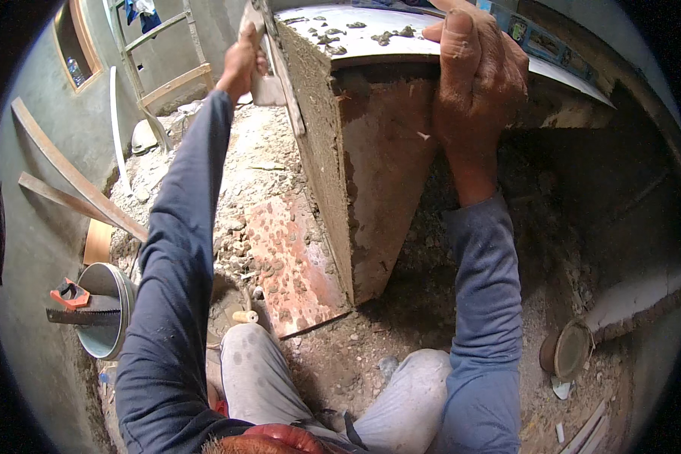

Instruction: The person applies plaster to a corner of a wall using a trowel and a wooden board to level and smooth the surface.

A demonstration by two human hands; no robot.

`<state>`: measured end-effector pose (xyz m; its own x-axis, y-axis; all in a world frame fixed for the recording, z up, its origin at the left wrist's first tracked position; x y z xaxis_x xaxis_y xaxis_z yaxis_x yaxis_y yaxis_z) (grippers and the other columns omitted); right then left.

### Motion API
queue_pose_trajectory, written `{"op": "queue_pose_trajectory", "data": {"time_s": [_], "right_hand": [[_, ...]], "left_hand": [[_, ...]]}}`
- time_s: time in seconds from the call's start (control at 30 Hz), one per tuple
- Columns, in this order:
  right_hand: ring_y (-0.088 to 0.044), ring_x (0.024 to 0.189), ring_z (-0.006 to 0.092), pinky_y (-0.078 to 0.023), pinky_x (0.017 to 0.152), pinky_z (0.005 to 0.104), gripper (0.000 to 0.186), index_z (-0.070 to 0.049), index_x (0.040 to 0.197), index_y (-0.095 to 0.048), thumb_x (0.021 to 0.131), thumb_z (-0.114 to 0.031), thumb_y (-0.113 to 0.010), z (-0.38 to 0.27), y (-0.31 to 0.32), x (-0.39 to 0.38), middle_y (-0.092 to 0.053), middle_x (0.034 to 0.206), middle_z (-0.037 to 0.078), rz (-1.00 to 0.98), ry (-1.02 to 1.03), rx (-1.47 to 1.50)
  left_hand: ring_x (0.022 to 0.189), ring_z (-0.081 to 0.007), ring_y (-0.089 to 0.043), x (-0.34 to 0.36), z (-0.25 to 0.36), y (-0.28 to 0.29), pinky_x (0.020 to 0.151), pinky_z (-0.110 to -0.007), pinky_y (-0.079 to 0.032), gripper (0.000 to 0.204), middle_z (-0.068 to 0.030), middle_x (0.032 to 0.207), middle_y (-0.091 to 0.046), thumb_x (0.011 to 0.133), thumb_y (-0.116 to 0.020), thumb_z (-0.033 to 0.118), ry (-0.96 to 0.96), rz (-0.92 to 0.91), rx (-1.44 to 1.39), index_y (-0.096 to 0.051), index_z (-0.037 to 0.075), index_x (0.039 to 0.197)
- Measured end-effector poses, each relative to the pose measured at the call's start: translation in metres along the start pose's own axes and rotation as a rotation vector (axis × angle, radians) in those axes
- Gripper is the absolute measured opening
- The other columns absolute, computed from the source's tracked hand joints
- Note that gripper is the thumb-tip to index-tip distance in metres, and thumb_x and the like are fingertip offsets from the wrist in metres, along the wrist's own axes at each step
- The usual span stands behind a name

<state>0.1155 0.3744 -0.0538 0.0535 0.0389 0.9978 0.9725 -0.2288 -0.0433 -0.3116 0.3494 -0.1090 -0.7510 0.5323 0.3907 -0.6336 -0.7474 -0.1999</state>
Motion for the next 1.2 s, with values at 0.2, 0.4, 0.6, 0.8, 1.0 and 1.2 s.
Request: {"op": "queue_pose_trajectory", "data": {"time_s": [0.2, 0.4, 0.6, 0.8, 1.0, 1.2], "right_hand": [[-0.064, 0.095, 0.0292, -0.046, 0.095, 0.0422, 0.038, -0.002, 0.108, -0.070, 0.105, -0.027, -0.040, -0.005, 0.008, 0.001, -0.070, 0.095, 0.012, -0.060, -0.003, -0.005], [-0.065, 0.098, 0.0297, -0.046, 0.095, 0.0422, 0.038, -0.004, 0.110, -0.070, 0.104, -0.026, -0.040, 0.001, 0.002, -0.002, -0.071, 0.097, 0.010, 0.020, 0.018, 0.031], [-0.066, 0.095, 0.0295, -0.046, 0.095, 0.0416, 0.038, -0.006, 0.111, -0.071, 0.106, -0.028, -0.041, -0.005, 0.003, -0.001, -0.072, 0.096, 0.009, 0.027, 0.006, 0.068], [-0.066, 0.096, 0.0296, -0.046, 0.093, 0.0404, 0.038, -0.008, 0.110, -0.072, 0.106, -0.030, -0.041, -0.001, 0.000, 0.003, -0.073, 0.090, 0.007, 0.110, 0.072, 0.024], [-0.068, 0.090, 0.0281, -0.048, 0.088, 0.0396, 0.038, -0.010, 0.109, -0.072, 0.107, -0.030, -0.040, -0.004, 0.003, -0.003, -0.073, 0.087, 0.005, 0.068, 0.024, 0.056], [-0.068, 0.085, 0.0271, -0.048, 0.084, 0.0391, 0.038, -0.010, 0.109, -0.071, 0.108, -0.030, -0.039, -0.002, 0.000, 0.003, -0.072, 0.085, 0.005, 0.113, 0.078, 0.054]], "left_hand": [[0.048, -0.0071, -0.046, -0.071, -0.040, 0.002, 0.042, -0.025, -0.042, 0.051, 0.0017, 0.065, -0.047, 0.098, -0.059, 0.059, 0.111, -0.041, -0.118, -0.057, 0.008, 0.100], [0.041, -0.0099, -0.047, -0.188, 0.002, -0.036, 0.037, -0.027, -0.041, 0.050, 0.0013, 0.058, -0.048, 0.098, -0.057, 0.062, -0.060, -0.117, -0.062, -0.051, 0.013, 0.091], [0.041, -0.0098, -0.047, -0.264, 0.032, -0.055, 0.037, -0.026, -0.040, 0.050, 0.0015, 0.056, -0.047, 0.097, -0.060, 0.061, -0.136, -0.146, -0.068, -0.049, 0.015, 0.083], [0.038, -0.0080, -0.043, -0.301, 0.061, -0.070, 0.035, -0.025, -0.037, 0.046, 0.0035, 0.053, -0.045, 0.100, -0.059, 0.054, -0.222, -0.207, -0.114, -0.050, 0.014, 0.080], [0.039, -0.0072, -0.046, -0.339, 0.045, -0.077, 0.035, -0.024, -0.038, 0.049, 0.0034, 0.054, -0.047, 0.099, -0.061, 0.056, -0.230, -0.091, -0.041, -0.052, 0.008, 0.098], [0.045, -0.0055, -0.048, -0.420, -0.023, -0.069, 0.040, -0.023, -0.040, 0.051, 0.0041, 0.063, -0.050, 0.098, -0.065, 0.052, 0.104, -0.043, -0.098, -0.052, 0.004, 0.112]]}}
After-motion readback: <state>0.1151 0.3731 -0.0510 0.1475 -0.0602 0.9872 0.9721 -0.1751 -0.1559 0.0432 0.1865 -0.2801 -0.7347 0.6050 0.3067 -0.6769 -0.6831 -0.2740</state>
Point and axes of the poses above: each hand's wrist, its own x-axis towards the middle knuckle, its own y-axis out of the back of the hand, z = x × y, the point moved 4 cm from there along x, towards the middle knuckle
